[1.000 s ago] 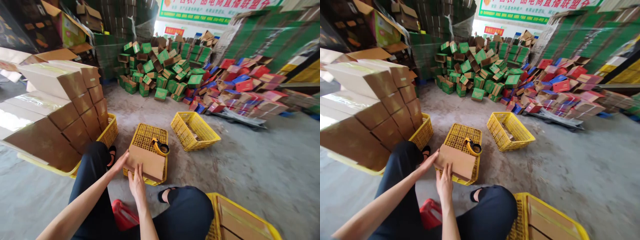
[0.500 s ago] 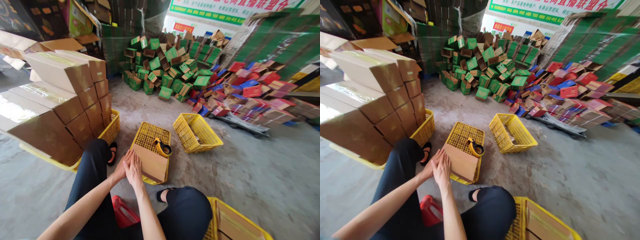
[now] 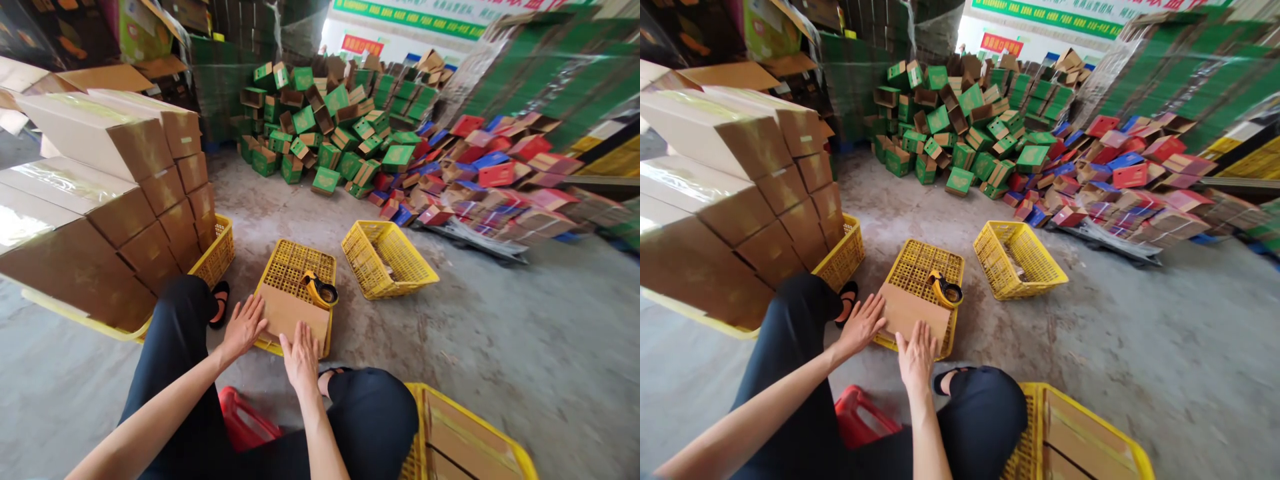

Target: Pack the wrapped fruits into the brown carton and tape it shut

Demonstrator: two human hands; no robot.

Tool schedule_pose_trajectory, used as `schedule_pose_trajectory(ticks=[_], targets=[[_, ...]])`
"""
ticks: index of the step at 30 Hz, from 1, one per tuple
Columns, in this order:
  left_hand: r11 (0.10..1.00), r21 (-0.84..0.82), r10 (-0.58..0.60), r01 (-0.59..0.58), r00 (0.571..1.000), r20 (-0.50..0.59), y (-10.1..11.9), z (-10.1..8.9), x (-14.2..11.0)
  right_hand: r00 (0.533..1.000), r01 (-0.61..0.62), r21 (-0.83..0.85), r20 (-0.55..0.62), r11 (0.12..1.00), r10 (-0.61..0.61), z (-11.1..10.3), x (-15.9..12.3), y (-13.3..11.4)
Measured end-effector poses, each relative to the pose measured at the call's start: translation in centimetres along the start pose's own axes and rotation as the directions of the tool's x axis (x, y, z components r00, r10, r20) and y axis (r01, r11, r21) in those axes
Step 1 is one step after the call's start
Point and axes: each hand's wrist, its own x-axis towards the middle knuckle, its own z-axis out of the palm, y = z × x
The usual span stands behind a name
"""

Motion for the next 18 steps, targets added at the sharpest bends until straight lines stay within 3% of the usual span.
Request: schedule_pose_trajectory(ticks=[6, 11, 18], targets=[[1.0, 0.03, 0.001, 0.0, 0.999, -0.036, 1.1, 0.4, 0.6, 0.982, -0.157, 0.045, -0.104, 0.987, 0.16, 0.5, -0.5, 4.1], [0.998, 0.054, -0.004, 0.006, 0.999, -0.046, 2.9, 1.1, 1.4, 0.972, -0.156, 0.13, -0.159, 0.979, 0.175, 1.8, -0.3, 4.4], [0.987, 0.096, 0.127, -0.128, 0.992, 0.01, 6.9, 3.2, 2.6, 0.968, -0.171, 0.26, -0.133, 0.95, 0.211, 1.8, 0.0, 4.7]])
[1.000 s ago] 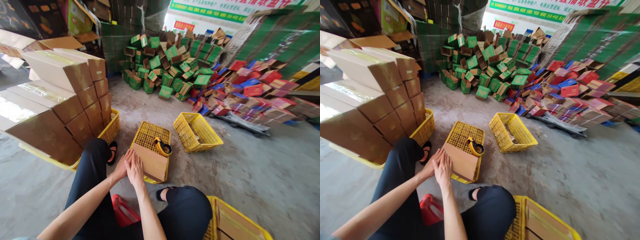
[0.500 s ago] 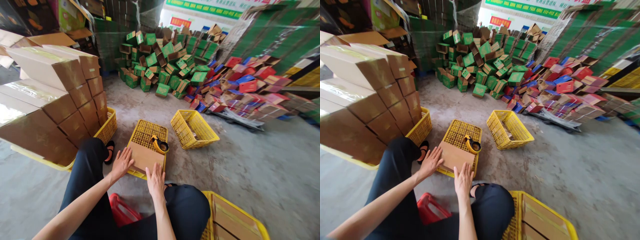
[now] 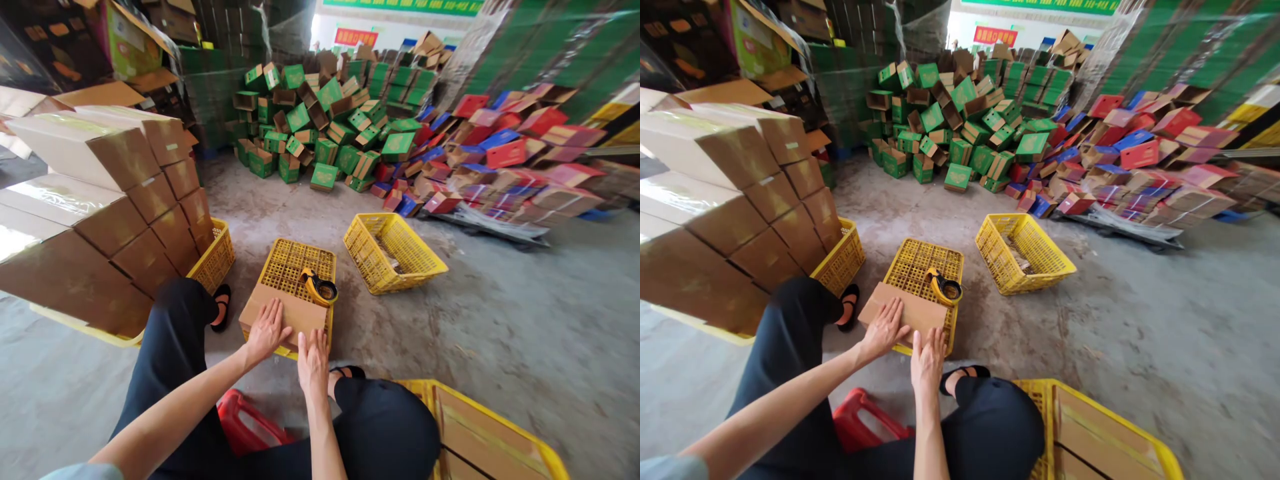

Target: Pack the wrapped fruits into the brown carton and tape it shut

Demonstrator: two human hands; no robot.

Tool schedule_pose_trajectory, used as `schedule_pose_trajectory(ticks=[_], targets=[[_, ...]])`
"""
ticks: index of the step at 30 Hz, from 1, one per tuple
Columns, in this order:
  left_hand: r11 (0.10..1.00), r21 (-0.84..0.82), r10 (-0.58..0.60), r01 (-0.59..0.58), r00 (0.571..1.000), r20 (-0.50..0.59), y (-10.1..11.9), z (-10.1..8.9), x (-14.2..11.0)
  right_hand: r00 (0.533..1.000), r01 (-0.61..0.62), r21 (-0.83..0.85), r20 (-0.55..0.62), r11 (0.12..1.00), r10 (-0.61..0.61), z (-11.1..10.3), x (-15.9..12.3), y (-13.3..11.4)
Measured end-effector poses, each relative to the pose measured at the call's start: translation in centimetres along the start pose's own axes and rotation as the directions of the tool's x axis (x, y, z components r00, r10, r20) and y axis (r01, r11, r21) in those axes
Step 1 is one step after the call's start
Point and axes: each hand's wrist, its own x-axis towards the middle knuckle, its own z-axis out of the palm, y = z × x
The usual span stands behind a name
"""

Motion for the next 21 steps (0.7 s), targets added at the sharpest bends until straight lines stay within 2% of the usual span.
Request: schedule_pose_trajectory(ticks=[5, 9, 12, 16, 21], targets=[[0.993, 0.016, 0.115, -0.115, 0.993, 0.002, 3.1, 1.8, 0.4, 1.0, -0.016, 0.13, -0.017, 0.991, 0.018, 0.1, 0.2, 0.4], [0.982, 0.019, 0.186, -0.187, 0.981, 0.053, 5.2, 2.7, 0.7, 0.999, -0.045, 0.27, -0.014, 0.962, 0.051, 0.0, 0.3, 0.8], [0.972, 0.001, 0.235, -0.237, 0.967, 0.101, 6.6, 2.8, 1.1, 0.997, -0.073, 0.377, 0.005, 0.923, 0.077, -0.7, 0.6, 1.2], [0.955, -0.042, 0.296, -0.293, 0.937, 0.184, 8.1, 2.5, 2.0, 0.982, -0.185, 0.485, 0.062, 0.855, 0.177, -1.9, 1.2, 1.7], [0.937, -0.089, 0.35, -0.338, 0.907, 0.233, 8.4, 2.3, 3.0, 0.971, -0.227, 0.555, 0.066, 0.8, 0.23, -2.8, 1.6, 1.9]])
